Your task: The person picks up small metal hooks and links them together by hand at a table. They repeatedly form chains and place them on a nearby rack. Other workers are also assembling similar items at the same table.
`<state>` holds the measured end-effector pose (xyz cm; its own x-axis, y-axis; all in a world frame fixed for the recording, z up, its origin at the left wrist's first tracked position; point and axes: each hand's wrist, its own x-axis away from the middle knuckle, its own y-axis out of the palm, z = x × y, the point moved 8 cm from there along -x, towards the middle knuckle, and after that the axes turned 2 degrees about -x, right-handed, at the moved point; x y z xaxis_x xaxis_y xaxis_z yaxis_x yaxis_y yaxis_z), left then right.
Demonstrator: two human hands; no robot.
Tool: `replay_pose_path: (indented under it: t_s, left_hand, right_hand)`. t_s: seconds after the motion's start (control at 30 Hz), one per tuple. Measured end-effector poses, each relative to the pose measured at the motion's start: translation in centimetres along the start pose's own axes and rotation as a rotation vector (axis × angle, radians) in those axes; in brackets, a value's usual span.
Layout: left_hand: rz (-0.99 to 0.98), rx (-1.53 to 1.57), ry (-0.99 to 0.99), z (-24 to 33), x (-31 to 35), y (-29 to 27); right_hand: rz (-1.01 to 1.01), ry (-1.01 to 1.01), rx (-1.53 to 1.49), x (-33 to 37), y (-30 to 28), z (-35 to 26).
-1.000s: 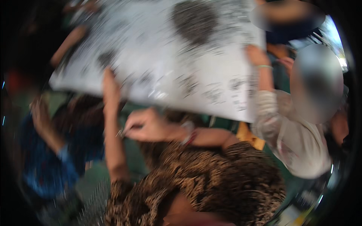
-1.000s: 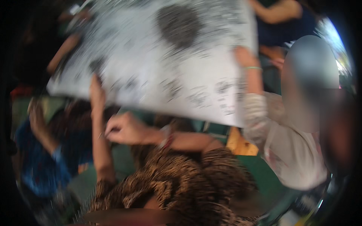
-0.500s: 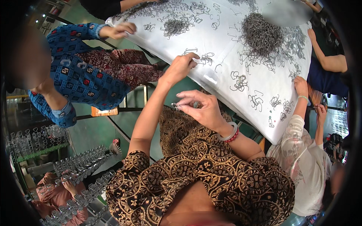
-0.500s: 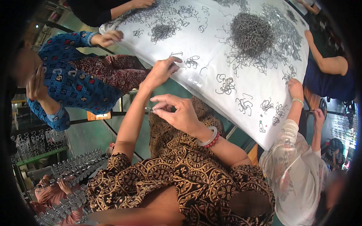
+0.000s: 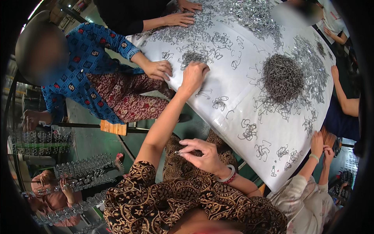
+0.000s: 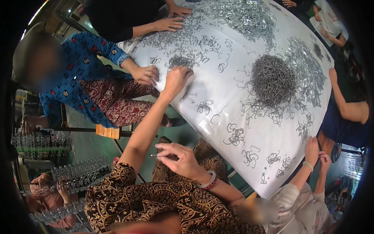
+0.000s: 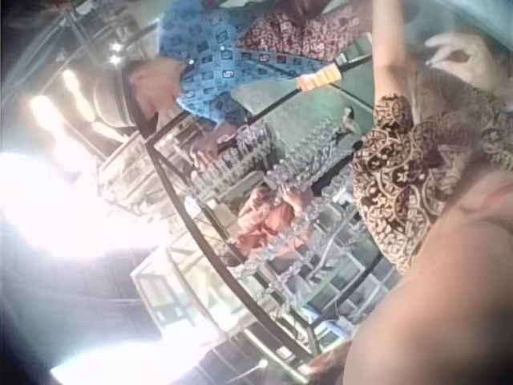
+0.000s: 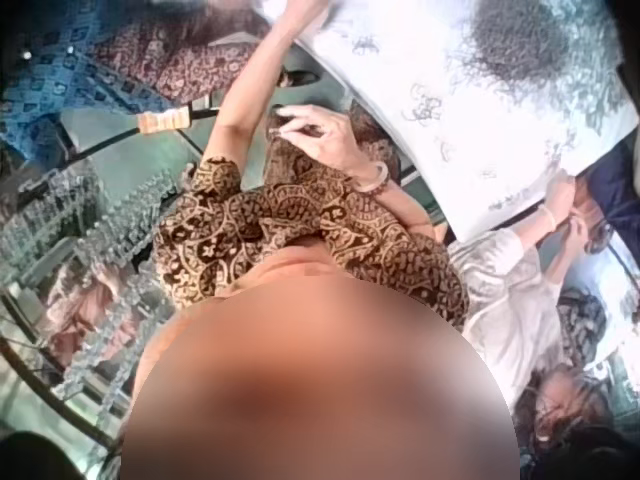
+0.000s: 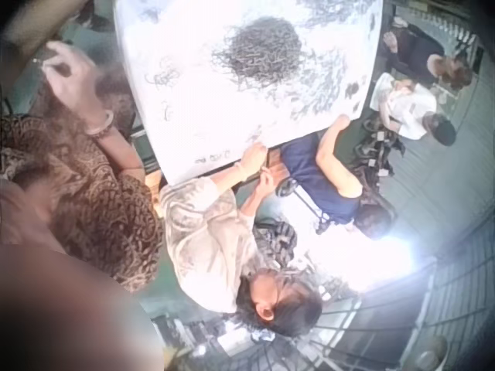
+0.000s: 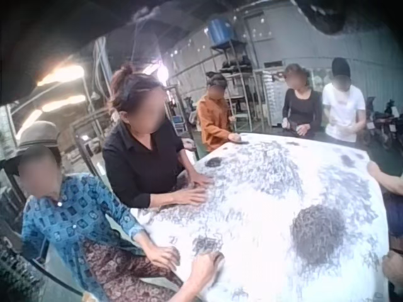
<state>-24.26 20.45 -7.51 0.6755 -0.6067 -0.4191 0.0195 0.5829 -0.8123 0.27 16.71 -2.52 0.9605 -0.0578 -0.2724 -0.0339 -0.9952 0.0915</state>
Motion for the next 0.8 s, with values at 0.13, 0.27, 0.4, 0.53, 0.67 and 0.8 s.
replay_pose_path:
  t_s: [0.13, 0.27, 0.4, 0.53, 0.67, 0.8]
  left_hand:
    - [-0.064, -0.190, 0.102, -2.7, -4.5, 4.4]
    - [-0.375, -0.471, 0.049, -4.7, -5.2, 7.3]
    - [-0.089, -0.274, 0.090, -2.2, -6.2, 1.8]
    - [-0.007, -0.260, 0.093, -2.4, -6.2, -0.1]
    - [-0.047, -0.168, -0.016, -5.1, -4.7, 0.9]
    - [0.042, 0.052, -0.071, -6.5, -0.7, -0.7]
  right_hand:
    - [-0.009, -0.005, 0.006, -0.2, -0.9, 0.5]
    - [-0.006, 0.002, -0.083, -0.2, -1.2, 0.3]
    - [-0.024, 0.047, -0.160, -0.3, -1.3, 0.0]
    - [0.009, 0.017, -0.075, 0.1, -2.0, -0.5]
    - [0.069, 0.049, 0.019, -0.5, -2.1, -0.8]
    - [0.092, 0.033, 0.101, -1.1, -1.6, -1.7]
